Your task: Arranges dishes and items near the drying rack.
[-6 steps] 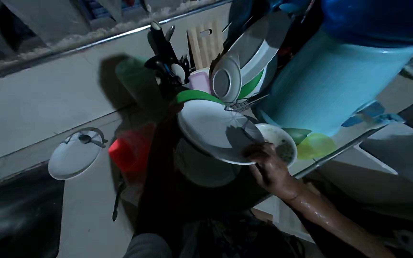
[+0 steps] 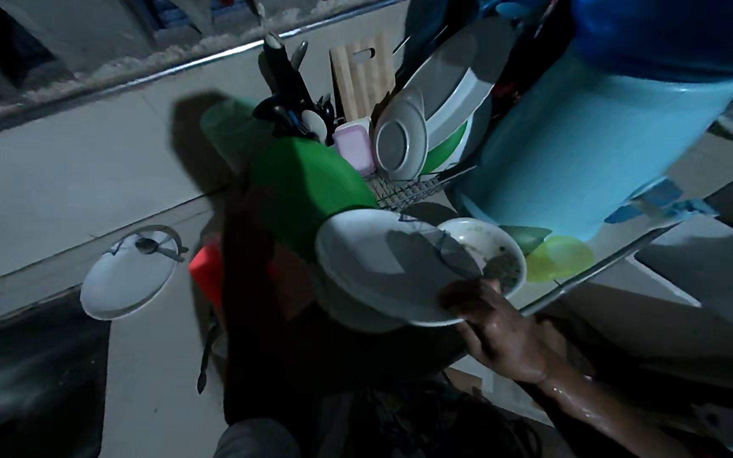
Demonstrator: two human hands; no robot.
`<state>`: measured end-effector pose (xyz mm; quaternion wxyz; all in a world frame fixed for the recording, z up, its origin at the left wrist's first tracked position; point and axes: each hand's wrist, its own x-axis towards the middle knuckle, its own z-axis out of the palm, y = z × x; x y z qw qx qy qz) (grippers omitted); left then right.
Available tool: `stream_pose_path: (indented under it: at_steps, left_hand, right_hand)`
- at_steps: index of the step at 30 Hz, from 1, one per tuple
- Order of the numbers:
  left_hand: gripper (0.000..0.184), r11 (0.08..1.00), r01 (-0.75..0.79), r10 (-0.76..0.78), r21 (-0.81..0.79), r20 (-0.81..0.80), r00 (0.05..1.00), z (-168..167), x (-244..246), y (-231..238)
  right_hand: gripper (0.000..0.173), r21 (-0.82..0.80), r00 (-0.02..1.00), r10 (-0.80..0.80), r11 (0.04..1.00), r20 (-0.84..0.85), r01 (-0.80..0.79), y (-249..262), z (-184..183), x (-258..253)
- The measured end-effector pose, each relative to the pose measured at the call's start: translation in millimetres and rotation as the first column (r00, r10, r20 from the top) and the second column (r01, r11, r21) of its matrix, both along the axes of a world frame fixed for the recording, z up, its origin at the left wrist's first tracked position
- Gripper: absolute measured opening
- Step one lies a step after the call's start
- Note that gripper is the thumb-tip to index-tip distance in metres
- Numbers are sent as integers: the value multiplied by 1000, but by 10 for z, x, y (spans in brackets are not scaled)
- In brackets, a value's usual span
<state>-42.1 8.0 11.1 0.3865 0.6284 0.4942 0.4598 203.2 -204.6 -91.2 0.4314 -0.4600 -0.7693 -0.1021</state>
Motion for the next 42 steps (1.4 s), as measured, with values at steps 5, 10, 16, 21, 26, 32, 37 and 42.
stream_pose_path:
  at_steps: [5,10,16,21,26,32,37,42]
  left_hand:
    - [54,959,-168,148,229,102,984,-58,-174,185]
    - [57,900,-257,268,351,18,963,37,-236,88]
    - [47,978,-146,163,146,-115,980,177,-225,-75]
    - [41,997,69,-63,17,-239,969,39,-250,-43]
    - [35,972,176,-213,-155,-268,940,-36,-150,-35]
    - [36,927,235,-345,-293,-418,841,-276,-31,63]
    - [40,911,112,-315,-398,-493,811,-131,236,-158]
    - [39,882,214,-416,-420,-478,774,-473,76,-125]
  right_hand:
    - [15,14,999,37,999,15,-37,-63,-225,-81]
    - [7,-15,999,46,999,1,-46,-52,-358,-119]
    - [11,-38,995,97,995,-9,-97,-9,-530,-166]
    - [20,-99,994,93,990,-51,-98,18,-681,-219]
    - [16,-119,994,110,987,20,-107,74,-842,-177]
    - [15,-208,998,14,978,-68,-28,107,-882,-217]
    - [16,-75,997,-58,996,-58,54,201,-954,-10]
    - [28,-383,971,-153,921,-184,72,417,-134,422]
